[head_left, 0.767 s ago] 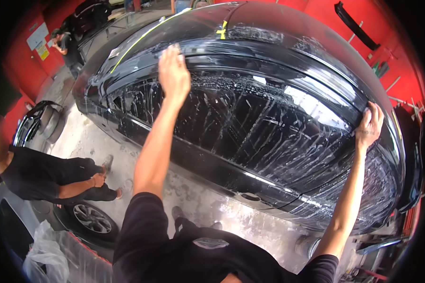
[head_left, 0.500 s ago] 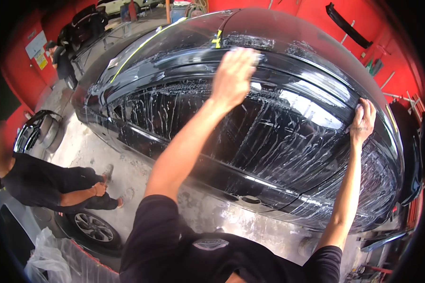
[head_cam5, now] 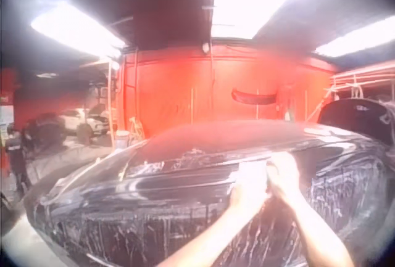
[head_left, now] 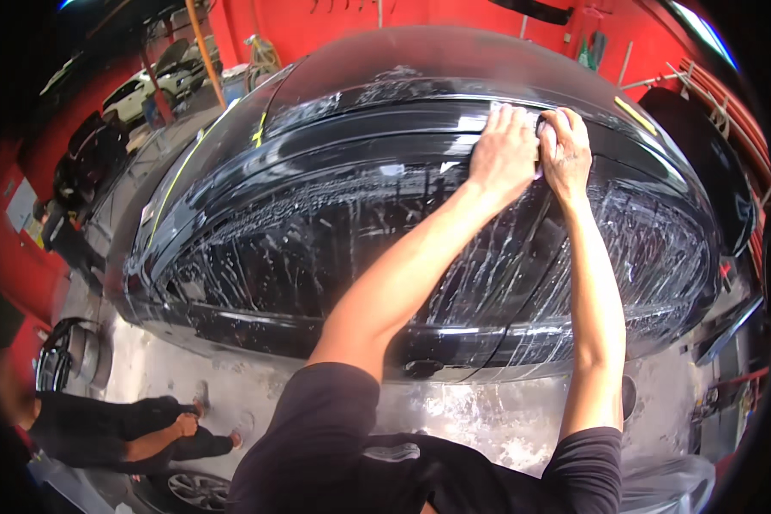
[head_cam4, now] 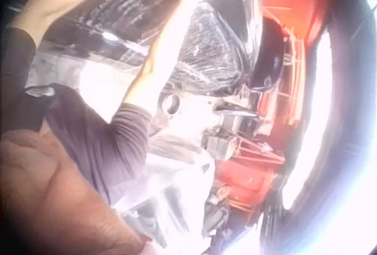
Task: The person applies a protective film to the rear window of a black car using a squeegee and a cloth. They smooth the film over the soapy surface, working from the top down and adjusting the edges.
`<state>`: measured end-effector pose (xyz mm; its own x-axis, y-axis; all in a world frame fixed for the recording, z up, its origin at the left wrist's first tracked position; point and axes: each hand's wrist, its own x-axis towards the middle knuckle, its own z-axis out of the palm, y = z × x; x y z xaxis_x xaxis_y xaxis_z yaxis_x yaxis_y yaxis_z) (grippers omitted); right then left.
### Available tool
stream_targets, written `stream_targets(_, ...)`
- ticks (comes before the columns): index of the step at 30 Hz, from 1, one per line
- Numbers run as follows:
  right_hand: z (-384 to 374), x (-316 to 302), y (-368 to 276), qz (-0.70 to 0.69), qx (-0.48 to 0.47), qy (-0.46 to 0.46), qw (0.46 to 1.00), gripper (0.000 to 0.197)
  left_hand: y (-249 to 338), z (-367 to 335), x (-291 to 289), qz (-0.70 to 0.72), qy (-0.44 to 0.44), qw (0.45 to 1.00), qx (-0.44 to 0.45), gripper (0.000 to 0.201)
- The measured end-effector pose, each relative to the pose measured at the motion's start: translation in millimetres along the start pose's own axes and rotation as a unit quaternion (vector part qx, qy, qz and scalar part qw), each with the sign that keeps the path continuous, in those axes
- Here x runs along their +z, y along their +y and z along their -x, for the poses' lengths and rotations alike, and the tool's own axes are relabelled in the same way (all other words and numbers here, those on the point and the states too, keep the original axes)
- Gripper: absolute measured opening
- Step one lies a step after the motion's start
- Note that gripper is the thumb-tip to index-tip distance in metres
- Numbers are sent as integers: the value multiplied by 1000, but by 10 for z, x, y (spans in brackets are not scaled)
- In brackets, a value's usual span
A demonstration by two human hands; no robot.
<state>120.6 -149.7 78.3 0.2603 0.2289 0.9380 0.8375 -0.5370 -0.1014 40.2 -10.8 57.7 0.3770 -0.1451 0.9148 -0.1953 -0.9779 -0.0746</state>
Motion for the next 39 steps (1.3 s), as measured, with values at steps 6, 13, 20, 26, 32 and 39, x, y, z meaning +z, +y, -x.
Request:
stream_targets(6, 250, -687, 1471, 31, 61, 34, 997, 30, -1077, 735, -852, -81, -3, 996, -43, 39)
stream_targets(13, 229, -429, 1217, 63, 58, 142, 986, 26, -258, 38, -132, -127, -1, 992, -25, 37)
stream_targets(20, 240, -480, 1363, 79, 19, 152, 985, 27, -148, -170, 42, -47, -50, 996, 62, 37)
stream_targets(26, 277, -400, 1358, 68, 66, 183, 978, 28, -567, 369, -385, -132, -25, 990, -45, 39)
stream_targets(32, 265, -457, 1548, 90, 64, 174, 979, 28, 1084, -621, 1004, 25, -91, 992, 78, 52)
stream_targets(39, 454, -758, 2097, 102, 77, 150, 980, 29, -393, 248, -232, -110, -25, 994, -7, 39)
